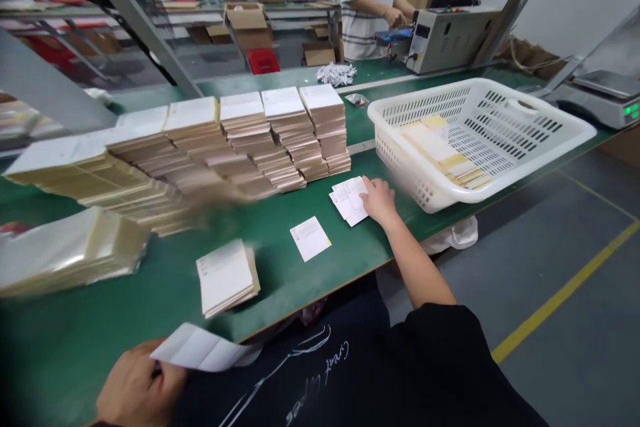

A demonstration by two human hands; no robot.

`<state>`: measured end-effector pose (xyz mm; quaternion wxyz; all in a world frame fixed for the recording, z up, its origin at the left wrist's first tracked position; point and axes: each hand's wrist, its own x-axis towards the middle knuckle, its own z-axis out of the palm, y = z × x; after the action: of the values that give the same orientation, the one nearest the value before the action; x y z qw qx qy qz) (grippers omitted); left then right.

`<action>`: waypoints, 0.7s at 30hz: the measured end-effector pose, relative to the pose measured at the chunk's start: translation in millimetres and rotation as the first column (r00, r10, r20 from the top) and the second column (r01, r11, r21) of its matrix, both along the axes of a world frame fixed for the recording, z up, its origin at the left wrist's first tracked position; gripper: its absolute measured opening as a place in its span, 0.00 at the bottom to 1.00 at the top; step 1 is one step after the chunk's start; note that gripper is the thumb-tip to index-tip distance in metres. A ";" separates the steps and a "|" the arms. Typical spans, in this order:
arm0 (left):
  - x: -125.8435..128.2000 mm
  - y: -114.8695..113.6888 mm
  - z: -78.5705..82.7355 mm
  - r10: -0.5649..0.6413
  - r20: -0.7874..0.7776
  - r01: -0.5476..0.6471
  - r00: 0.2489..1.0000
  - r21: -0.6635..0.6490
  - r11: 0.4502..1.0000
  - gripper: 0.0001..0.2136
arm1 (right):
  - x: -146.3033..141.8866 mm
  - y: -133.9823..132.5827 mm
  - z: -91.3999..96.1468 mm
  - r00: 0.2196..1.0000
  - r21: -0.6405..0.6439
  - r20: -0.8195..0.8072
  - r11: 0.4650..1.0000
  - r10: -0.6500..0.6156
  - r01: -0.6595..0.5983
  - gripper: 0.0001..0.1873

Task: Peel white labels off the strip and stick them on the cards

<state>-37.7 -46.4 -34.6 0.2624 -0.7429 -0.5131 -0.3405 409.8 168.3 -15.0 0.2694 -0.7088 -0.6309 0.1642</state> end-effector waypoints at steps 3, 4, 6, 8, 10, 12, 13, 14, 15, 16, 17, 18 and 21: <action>1.0 -1.9 -3.6 0.053 0.012 -0.053 0.999 0.013 0.998 0.06 | 9.9 1.2 3.2 0.997 0.057 0.081 0.998 0.006 -0.010 0.28; 0.8 -2.7 -4.8 0.062 0.021 -0.062 0.998 0.003 0.998 0.07 | 10.4 -0.9 6.6 0.995 0.086 0.095 0.996 0.013 -0.021 0.28; 0.3 -4.1 -6.6 0.058 0.031 -0.057 0.998 -0.032 0.998 0.07 | 1.2 -13.6 12.6 0.993 0.147 0.107 0.987 0.047 -0.062 0.29; -0.2 -4.9 -7.2 0.044 0.035 -0.042 0.998 -0.054 0.998 0.07 | -22.9 -40.3 13.4 0.977 0.186 0.139 0.965 0.159 -0.183 0.31; -0.3 -5.1 -7.1 0.021 0.032 -0.019 0.999 -0.044 0.999 0.07 | -54.8 -77.4 7.0 0.900 0.172 0.223 0.894 0.374 -0.414 0.35; -0.4 -5.6 -7.3 0.011 0.036 -0.010 0.999 -0.021 1.000 0.07 | -81.2 -116.4 -4.9 0.758 0.100 0.305 0.772 0.577 -0.628 0.41; -0.5 -6.0 -7.5 0.007 0.039 -0.007 0.999 -0.011 1.000 0.07 | -88.7 -134.2 -11.8 0.716 0.075 0.327 0.739 0.617 -0.670 0.43; -0.8 -6.7 -7.9 0.009 0.048 -0.009 0.999 -0.008 1.000 0.07 | -91.4 -150.0 -18.5 0.696 0.065 0.345 0.724 0.630 -0.687 0.44; -1.4 -7.6 -8.4 0.011 0.060 -0.011 0.998 -0.006 1.000 0.07 | -89.8 -163.8 -24.7 0.688 0.073 0.361 0.716 0.630 -0.694 0.43; -2.2 -8.5 -8.9 0.012 0.073 -0.011 0.997 -0.011 1.000 0.07 | -84.5 -175.5 -30.0 0.689 0.099 0.376 0.712 0.620 -0.695 0.39; -3.1 -9.4 -9.4 0.009 0.084 -0.008 0.996 -0.013 1.000 0.07 | -76.9 -185.2 -34.0 0.692 0.142 0.388 0.702 0.609 -0.698 0.32; -4.3 -10.1 -9.9 0.004 0.093 -0.003 0.996 -0.013 1.000 0.07 | -68.1 -192.7 -36.6 0.697 0.199 0.396 0.685 0.599 -0.701 0.25; -8.7 -10.6 -10.6 -0.020 0.114 0.020 0.993 0.002 1.000 0.07 | -43.8 -198.0 -33.3 0.786 0.388 0.342 0.684 0.515 -0.618 0.23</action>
<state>-46.4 -56.9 -45.2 0.2294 -0.7273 -0.5195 -0.3853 365.9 -29.6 -48.3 0.3055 -0.4003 -0.8640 0.0038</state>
